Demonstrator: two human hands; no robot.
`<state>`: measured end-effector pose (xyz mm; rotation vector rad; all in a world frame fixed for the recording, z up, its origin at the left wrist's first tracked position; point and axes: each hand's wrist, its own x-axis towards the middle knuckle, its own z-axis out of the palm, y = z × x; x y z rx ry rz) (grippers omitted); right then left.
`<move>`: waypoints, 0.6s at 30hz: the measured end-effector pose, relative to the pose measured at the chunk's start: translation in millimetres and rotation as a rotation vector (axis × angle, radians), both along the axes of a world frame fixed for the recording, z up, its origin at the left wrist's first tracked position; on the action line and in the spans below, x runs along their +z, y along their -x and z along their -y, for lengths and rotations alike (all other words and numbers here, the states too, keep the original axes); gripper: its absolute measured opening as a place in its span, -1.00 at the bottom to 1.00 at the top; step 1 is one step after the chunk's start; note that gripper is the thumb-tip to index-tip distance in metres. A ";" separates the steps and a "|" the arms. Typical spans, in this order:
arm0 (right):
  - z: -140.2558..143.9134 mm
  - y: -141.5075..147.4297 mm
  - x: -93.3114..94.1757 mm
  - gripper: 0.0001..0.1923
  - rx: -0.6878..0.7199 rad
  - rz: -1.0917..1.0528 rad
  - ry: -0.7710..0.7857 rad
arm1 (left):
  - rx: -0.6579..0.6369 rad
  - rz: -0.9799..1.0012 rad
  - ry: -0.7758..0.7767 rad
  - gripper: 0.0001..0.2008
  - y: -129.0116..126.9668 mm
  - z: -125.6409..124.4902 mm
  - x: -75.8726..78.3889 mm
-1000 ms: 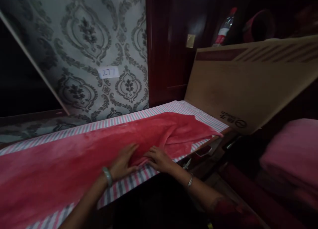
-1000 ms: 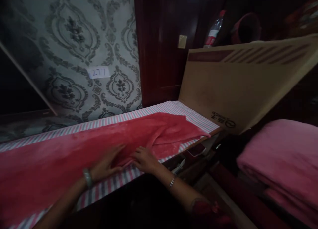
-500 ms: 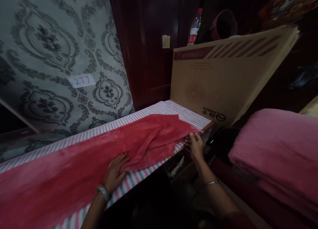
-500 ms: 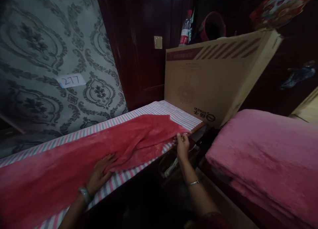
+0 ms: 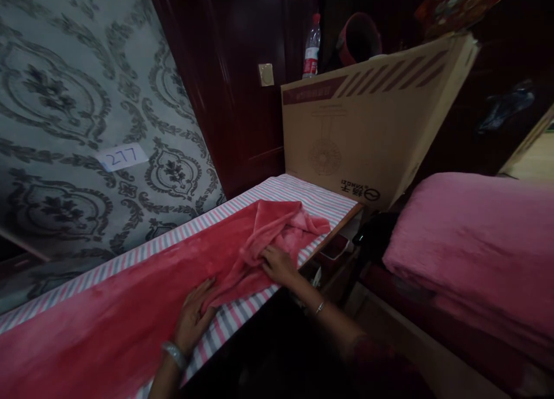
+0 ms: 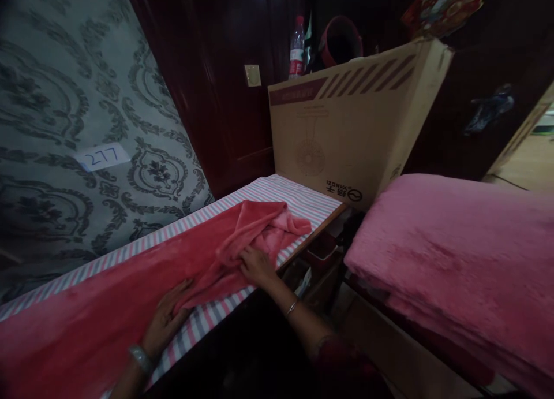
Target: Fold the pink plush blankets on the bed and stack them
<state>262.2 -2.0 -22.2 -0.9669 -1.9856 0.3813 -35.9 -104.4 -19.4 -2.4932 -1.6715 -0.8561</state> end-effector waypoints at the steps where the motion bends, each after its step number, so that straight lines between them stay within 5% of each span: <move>1: 3.7 2.2 -5.5 -0.84 -0.025 0.028 0.019 | -0.004 -0.002 0.001 -0.54 -0.3 -0.1 0.0; 18: 6.3 0.5 -10.2 -0.81 -0.066 0.043 0.053 | 0.012 -0.036 -0.042 -0.57 -5.0 -0.7 -2.4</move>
